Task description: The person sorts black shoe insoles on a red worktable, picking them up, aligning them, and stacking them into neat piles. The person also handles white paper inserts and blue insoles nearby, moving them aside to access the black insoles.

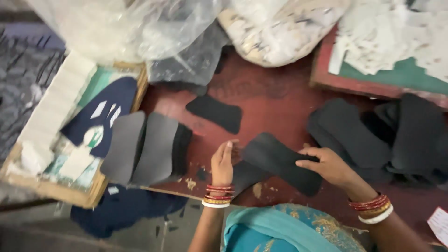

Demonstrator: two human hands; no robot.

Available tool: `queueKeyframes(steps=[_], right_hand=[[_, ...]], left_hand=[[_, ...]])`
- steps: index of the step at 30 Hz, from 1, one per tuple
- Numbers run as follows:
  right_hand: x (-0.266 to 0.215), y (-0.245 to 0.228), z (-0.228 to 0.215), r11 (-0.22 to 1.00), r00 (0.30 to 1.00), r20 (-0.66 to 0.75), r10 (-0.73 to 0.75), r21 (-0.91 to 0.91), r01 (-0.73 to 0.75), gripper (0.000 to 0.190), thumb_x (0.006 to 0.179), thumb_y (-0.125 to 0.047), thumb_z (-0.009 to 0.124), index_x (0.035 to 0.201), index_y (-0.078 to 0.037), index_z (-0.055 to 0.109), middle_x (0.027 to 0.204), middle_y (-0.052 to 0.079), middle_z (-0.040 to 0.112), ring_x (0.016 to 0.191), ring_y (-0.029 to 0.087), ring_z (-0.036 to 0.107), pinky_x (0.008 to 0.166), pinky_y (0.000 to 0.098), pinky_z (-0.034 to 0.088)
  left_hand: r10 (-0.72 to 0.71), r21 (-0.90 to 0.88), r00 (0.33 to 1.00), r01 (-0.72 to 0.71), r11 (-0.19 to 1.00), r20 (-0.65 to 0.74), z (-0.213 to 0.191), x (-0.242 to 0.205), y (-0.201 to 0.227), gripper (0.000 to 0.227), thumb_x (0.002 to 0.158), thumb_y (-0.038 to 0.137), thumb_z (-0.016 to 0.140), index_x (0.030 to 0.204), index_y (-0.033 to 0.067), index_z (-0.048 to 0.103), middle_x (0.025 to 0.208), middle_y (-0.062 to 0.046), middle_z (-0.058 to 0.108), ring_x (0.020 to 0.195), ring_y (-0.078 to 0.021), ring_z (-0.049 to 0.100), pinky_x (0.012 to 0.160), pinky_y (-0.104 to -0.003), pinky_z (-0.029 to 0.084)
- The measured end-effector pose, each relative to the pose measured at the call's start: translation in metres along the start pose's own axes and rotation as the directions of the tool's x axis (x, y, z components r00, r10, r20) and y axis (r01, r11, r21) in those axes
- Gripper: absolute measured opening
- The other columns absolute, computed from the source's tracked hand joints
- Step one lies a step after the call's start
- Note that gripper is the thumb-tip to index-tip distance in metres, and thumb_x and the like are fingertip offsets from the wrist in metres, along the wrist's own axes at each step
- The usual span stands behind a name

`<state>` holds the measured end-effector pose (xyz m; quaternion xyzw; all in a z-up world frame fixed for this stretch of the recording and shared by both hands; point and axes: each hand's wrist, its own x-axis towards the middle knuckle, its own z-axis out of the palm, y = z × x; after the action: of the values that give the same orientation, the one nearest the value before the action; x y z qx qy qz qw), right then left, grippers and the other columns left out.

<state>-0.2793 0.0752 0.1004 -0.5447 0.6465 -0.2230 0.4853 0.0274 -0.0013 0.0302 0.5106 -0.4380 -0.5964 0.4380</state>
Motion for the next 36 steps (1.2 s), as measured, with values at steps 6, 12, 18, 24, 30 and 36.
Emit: queueKeyframes(steps=[6, 12, 18, 24, 30, 36], right_hand=[[-0.040, 0.009, -0.028, 0.977, 0.994, -0.094, 0.061, 0.210, -0.040, 0.030, 0.086, -0.023, 0.076, 0.103, 0.003, 0.077, 0.093, 0.009, 0.080, 0.087, 0.015, 0.069, 0.081, 0.0324, 0.054], [-0.062, 0.029, -0.027, 0.971, 0.965, -0.231, 0.121, 0.230, -0.067, 0.032, 0.084, -0.020, 0.079, 0.106, 0.002, 0.077, 0.095, 0.009, 0.081, 0.088, 0.014, 0.068, 0.081, 0.0315, 0.054], [-0.083, 0.003, -0.027, 0.965, 0.945, -0.310, 0.106, 0.261, -0.023, 0.049, 0.084, -0.018, 0.075, 0.131, -0.008, 0.066, 0.124, 0.005, 0.071, 0.111, 0.014, 0.064, 0.093, 0.0326, 0.052], [-0.110, 0.066, -0.102, 0.999, 0.589, -0.807, 0.036, 0.011, -0.045, 0.050, 0.092, -0.019, 0.073, 0.141, -0.012, 0.063, 0.134, 0.012, 0.069, 0.118, 0.030, 0.066, 0.100, 0.0403, 0.052], [-0.090, 0.150, -0.145, 0.709, 0.382, -0.803, -0.458, -0.589, -0.388, 0.080, 0.088, -0.016, 0.087, 0.154, 0.008, 0.049, 0.147, 0.030, 0.056, 0.131, 0.043, 0.057, 0.107, 0.0471, 0.048], [-0.036, 0.108, -0.081, 0.773, 0.541, -0.724, -0.428, -0.604, -0.195, 0.047, 0.103, -0.011, 0.082, 0.141, -0.002, 0.056, 0.139, 0.019, 0.056, 0.128, 0.033, 0.055, 0.111, 0.0425, 0.050]], left_hand=[[0.047, -0.294, 0.933, 0.065, 0.954, 0.358, 0.043, 0.010, 0.075, 0.034, 0.109, 0.024, 0.052, 0.129, -0.0017, 0.063, 0.112, -0.010, 0.074, 0.096, -0.0192, 0.072, 0.082, -0.031, 0.060], [-0.109, -0.174, 0.729, 0.302, 0.937, 0.675, 0.074, 0.002, 0.102, 0.057, 0.097, 0.007, 0.057, 0.153, 0.0128, 0.044, 0.124, -0.010, 0.067, 0.103, -0.0152, 0.070, 0.081, -0.031, 0.062], [-0.113, -0.105, 0.715, 0.253, 0.962, 0.690, 0.085, 0.002, 0.079, 0.070, 0.092, -0.009, 0.061, 0.158, 0.0097, 0.044, 0.134, -0.005, 0.062, 0.098, -0.0123, 0.066, 0.079, -0.031, 0.062], [0.212, 0.342, 0.937, -0.303, 0.890, 0.278, 0.025, 0.011, 0.061, 0.050, 0.095, 0.003, 0.064, 0.144, 0.0107, 0.055, 0.119, -0.011, 0.077, 0.103, -0.0169, 0.075, 0.083, -0.031, 0.062], [0.248, 0.906, 0.960, -0.213, 0.366, 0.126, -0.074, -0.003, 0.009, 0.046, 0.093, 0.027, 0.072, 0.136, 0.0116, 0.064, 0.116, -0.020, 0.073, 0.106, -0.0371, 0.070, 0.088, -0.046, 0.057], [0.175, 0.833, 0.947, -0.320, 0.450, 0.270, -0.041, -0.041, 0.010, 0.077, 0.069, 0.042, 0.086, 0.129, 0.0006, 0.063, 0.121, -0.025, 0.069, 0.112, -0.0405, 0.065, 0.091, -0.049, 0.053]])
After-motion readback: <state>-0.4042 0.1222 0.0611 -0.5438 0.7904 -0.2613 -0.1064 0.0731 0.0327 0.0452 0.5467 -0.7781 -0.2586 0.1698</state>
